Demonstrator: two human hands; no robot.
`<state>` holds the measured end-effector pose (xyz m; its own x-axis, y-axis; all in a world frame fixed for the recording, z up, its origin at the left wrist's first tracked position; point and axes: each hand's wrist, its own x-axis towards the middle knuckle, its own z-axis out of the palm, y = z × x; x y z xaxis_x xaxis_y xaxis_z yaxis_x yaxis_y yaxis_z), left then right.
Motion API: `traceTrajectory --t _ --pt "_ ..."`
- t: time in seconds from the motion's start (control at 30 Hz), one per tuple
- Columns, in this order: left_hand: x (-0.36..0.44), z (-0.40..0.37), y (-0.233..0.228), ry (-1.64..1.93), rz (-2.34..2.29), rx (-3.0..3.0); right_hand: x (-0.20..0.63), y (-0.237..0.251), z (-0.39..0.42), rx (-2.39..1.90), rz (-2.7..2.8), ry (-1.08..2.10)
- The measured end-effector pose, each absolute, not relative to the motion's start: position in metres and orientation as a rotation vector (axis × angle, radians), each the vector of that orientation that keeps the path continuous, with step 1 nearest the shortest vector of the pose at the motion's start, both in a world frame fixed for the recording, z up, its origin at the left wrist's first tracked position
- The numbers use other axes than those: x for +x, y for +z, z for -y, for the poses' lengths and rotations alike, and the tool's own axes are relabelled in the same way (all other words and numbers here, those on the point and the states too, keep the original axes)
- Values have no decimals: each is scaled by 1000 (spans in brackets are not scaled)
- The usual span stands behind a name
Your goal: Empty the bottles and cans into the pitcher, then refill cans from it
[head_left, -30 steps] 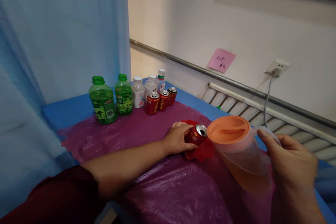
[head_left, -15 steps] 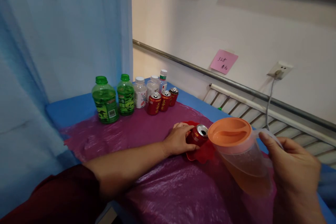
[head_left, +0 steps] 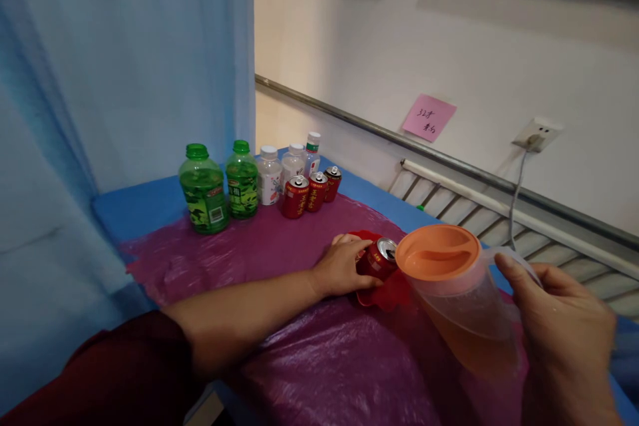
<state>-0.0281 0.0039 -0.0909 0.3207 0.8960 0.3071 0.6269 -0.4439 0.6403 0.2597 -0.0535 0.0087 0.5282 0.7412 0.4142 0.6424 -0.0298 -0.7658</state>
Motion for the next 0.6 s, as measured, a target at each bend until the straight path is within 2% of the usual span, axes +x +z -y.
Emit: traceTrajectory --t 0.6 --pt "-27 -1 -90 878 -1378 2185 250 12 58 -1689 1078 189"
